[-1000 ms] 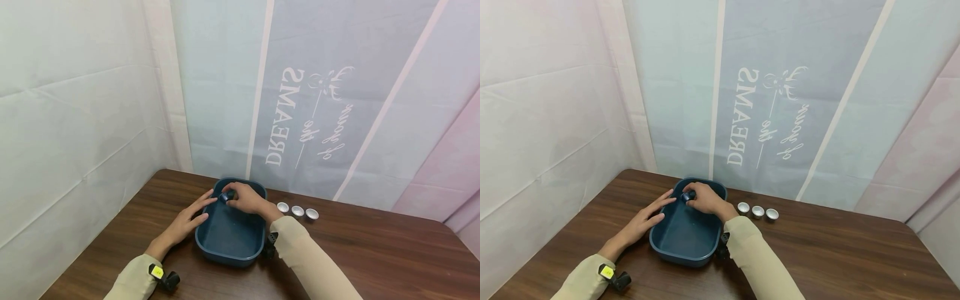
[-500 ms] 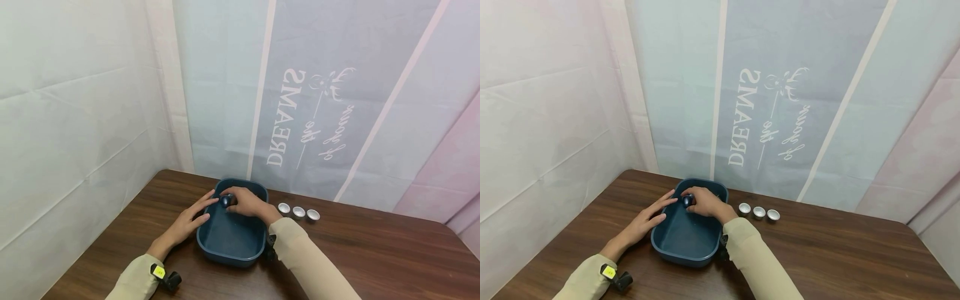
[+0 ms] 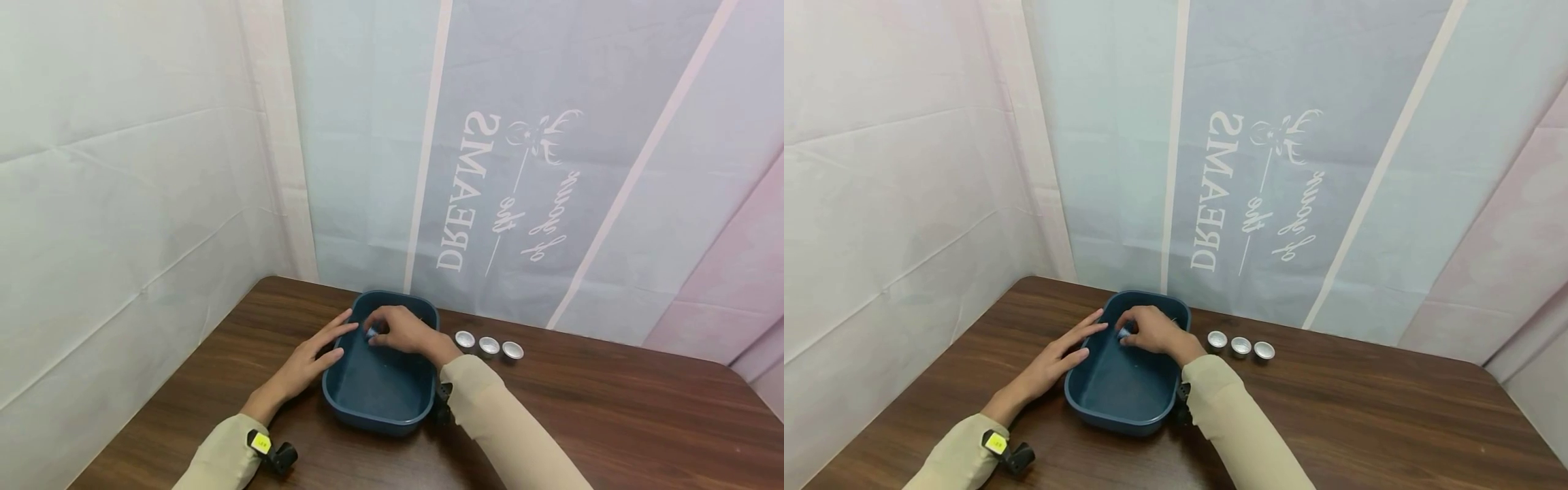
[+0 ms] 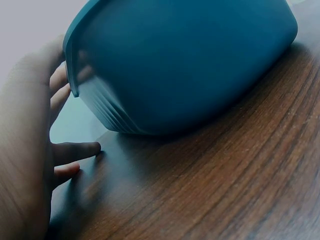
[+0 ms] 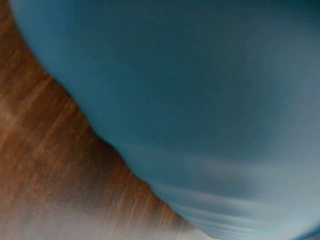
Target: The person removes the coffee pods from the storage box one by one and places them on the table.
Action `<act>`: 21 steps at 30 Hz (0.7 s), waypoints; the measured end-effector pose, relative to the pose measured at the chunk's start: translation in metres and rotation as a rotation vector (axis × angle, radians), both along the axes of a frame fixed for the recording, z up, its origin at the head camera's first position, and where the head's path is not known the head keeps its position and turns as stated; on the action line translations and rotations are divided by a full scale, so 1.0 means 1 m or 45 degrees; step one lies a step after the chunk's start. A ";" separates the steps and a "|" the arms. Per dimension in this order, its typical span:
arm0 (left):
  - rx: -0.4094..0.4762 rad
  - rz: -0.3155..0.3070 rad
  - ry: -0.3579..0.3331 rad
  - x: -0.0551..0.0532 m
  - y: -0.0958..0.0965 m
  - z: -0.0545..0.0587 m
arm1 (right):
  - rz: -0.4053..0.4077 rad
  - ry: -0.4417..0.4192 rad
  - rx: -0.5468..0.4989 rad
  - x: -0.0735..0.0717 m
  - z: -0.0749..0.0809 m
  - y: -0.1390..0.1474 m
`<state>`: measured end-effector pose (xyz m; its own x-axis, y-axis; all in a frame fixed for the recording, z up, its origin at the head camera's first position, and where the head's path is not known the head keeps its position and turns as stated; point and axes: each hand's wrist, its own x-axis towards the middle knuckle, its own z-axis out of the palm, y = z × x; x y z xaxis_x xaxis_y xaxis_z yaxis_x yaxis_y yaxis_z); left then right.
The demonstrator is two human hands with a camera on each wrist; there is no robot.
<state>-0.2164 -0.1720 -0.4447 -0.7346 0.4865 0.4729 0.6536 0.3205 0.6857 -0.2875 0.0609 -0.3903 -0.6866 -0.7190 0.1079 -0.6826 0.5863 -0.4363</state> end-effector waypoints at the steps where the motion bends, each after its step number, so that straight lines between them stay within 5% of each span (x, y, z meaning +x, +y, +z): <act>1: 0.004 -0.002 0.001 0.000 0.000 0.000 | 0.014 0.005 -0.006 0.000 0.000 0.000; 13: -0.005 -0.002 -0.031 0.000 0.001 0.002 | 0.077 -0.116 0.022 0.000 0.002 0.001; 18: 0.012 -0.004 -0.040 0.009 0.004 0.013 | 0.107 -0.165 0.028 0.000 0.002 0.001; 21: 0.016 -0.001 -0.030 0.006 0.003 0.008 | 0.101 -0.169 0.049 -0.001 0.001 0.001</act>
